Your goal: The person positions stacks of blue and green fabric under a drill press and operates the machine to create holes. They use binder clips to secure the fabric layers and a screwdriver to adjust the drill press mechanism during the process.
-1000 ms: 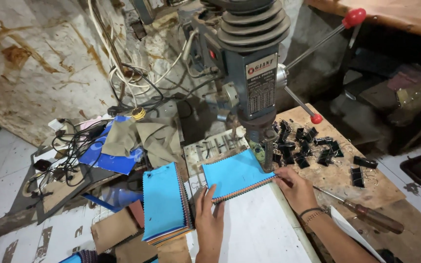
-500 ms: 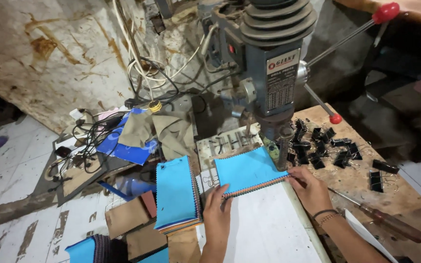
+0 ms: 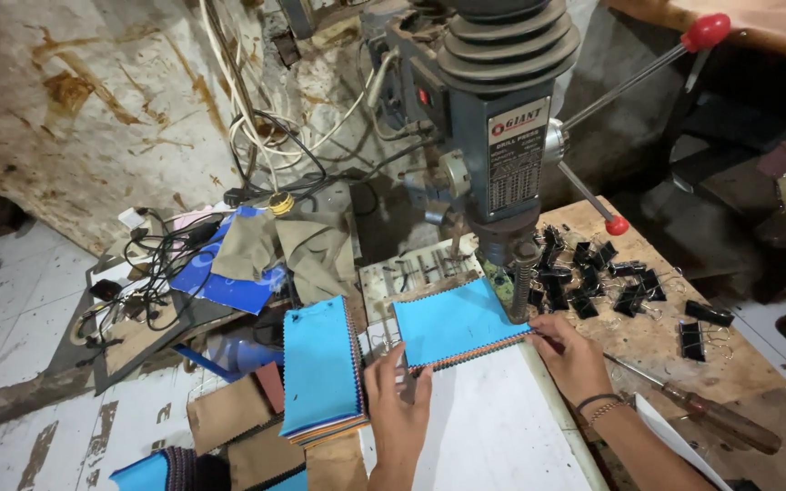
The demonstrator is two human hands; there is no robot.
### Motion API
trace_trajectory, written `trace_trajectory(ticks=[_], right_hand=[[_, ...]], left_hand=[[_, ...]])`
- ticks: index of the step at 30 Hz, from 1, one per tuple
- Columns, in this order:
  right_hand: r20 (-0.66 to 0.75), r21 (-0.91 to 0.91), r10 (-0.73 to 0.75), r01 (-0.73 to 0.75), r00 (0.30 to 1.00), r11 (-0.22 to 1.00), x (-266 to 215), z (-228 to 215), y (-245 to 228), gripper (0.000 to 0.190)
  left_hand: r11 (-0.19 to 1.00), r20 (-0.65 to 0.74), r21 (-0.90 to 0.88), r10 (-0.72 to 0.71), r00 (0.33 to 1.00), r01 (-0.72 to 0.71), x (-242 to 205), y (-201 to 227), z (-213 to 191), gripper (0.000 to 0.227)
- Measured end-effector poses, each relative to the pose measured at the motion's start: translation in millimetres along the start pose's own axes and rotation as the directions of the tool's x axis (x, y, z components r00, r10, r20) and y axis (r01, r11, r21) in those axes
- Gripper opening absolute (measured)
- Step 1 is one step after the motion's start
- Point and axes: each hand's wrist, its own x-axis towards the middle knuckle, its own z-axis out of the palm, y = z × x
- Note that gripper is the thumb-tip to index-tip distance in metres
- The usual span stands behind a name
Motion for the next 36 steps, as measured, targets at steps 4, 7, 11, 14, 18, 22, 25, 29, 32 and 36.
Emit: trace_trajectory(ticks=[4,7,11,14,18,22,25,29,32,36], right_hand=[[-0.017,0.057,-0.064,0.065,0.998,0.996,2,2,7,0.028],[-0.011,0.101,-0.044,0.045,0.999,0.994,1,3,6,0.026],[-0.022,0.092,-0.061,0.063,0.998,0.994,1,4,5,0.023],[-0.017,0.105,-0.070,0.071,0.997,0.992,3,1,3,0.023],[0.001,0.130,-0.090,0.089,0.996,0.987,6,0,10,0.022],[0.005,0.098,-0.085,0.084,0.996,0.992,10,-1,8,0.024],[0.028,0.064,-0.066,0.064,0.997,0.996,12,-2,11,0.022],[0.112,-0.014,-0.123,0.125,0.986,0.992,26,-15,11,0.020],[0.329,-0.330,0.076,0.038,0.941,0.943,25,-62,-56,0.018],[0.435,-0.228,-0.327,0.454,0.839,0.862,60,-147,-77,0.021]], left_hand=[[0.985,-0.012,0.005,0.175,0.985,-0.175,4,10,4,0.038],[0.825,0.003,0.225,0.531,0.847,-0.518,13,22,21,0.035],[0.675,0.278,0.387,0.563,0.778,-0.628,33,50,57,0.043],[0.607,0.269,0.465,0.597,0.756,-0.644,52,58,87,0.033],[0.640,0.350,0.440,0.523,0.777,-0.630,78,28,122,0.034],[0.730,0.439,0.346,0.430,0.789,-0.590,84,29,123,0.043],[0.756,0.472,0.339,0.379,0.796,-0.560,83,26,128,0.046],[0.740,0.492,0.362,0.365,0.790,-0.567,80,31,123,0.048],[0.738,0.488,0.359,0.373,0.789,-0.571,80,27,124,0.050],[0.733,0.520,0.376,0.339,0.784,-0.567,81,32,120,0.052]])
